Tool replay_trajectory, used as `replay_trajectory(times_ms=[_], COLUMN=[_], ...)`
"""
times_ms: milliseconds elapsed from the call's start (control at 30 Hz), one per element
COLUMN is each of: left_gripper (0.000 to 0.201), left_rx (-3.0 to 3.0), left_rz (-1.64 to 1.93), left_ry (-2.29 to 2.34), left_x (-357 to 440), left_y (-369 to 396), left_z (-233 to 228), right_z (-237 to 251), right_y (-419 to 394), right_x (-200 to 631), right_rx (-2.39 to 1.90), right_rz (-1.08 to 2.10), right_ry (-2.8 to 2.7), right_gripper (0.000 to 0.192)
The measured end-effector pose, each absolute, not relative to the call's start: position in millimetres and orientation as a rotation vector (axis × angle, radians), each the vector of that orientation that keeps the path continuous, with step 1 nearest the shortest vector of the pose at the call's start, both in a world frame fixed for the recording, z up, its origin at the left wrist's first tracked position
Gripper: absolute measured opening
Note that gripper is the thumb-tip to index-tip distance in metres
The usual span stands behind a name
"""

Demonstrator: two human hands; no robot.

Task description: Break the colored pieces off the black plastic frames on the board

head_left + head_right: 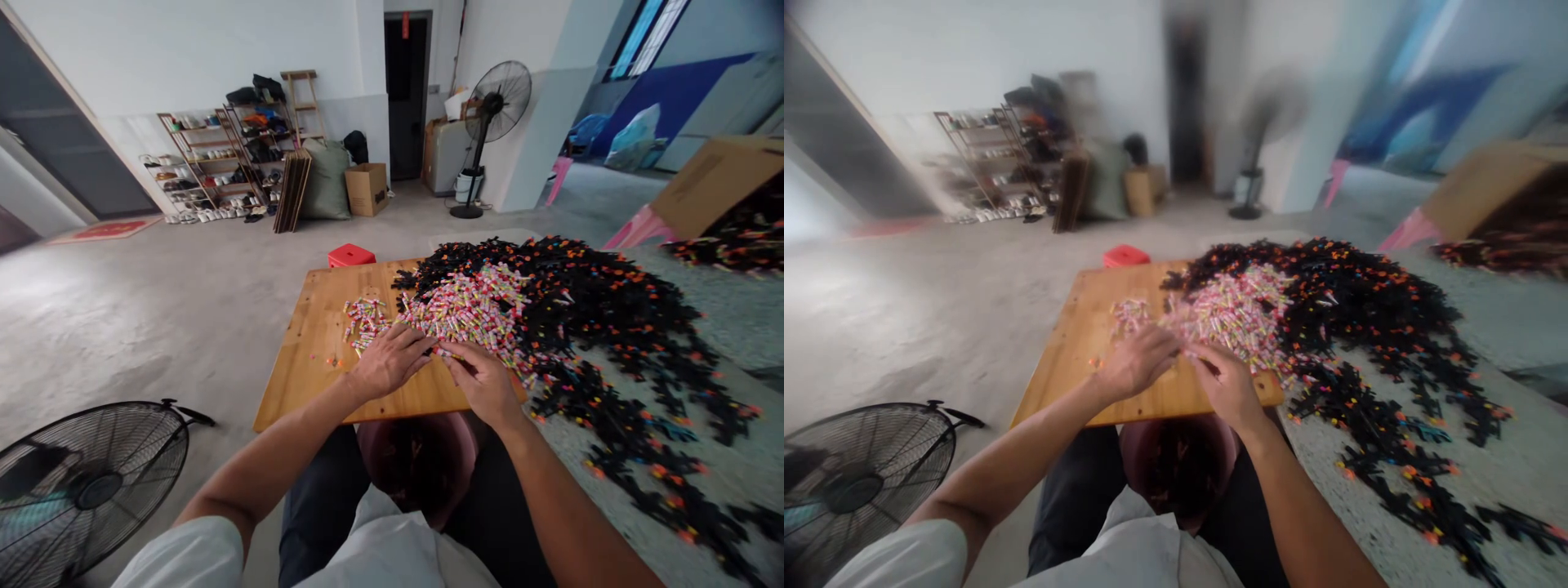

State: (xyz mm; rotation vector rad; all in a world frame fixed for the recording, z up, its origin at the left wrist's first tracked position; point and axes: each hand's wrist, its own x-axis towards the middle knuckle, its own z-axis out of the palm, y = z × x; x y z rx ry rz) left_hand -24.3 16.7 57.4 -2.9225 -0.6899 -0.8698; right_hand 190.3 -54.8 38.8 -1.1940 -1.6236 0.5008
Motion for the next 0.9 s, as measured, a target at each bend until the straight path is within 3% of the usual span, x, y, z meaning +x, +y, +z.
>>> replay_trajectory(times_ms=[200,467,633,767,900], left_gripper=[0.037,0.035,0.034,0.035,0.035], left_rx=[-2.906,-2.944,-2.971,-3.133,-3.434], left_rz=[-0.755,-0.730,-0.715,-0.789,-0.839], left_ry=[-0.676,-0.682,-0.707,-0.683,-0.751], left_x=[-24,-23,-22,-26,-27], left_y=[20,21,22,23,11], left_z=[56,53,53,50,38], right_z=[38,37,34,29,16], right_y=[-58,-54,-57,-62,-68], right_x=[187,187,187,189,194], right_rx=[-1.257,-1.252,-1.256,-1.213,-1.218], right_rz=[0.657,0.390,0.418,0.561,0.951], right_ry=[-1.482,-1.650,-1.642,-1.655,-1.543], right_gripper=[0.033,0.028,0.029,0.026,0.029])
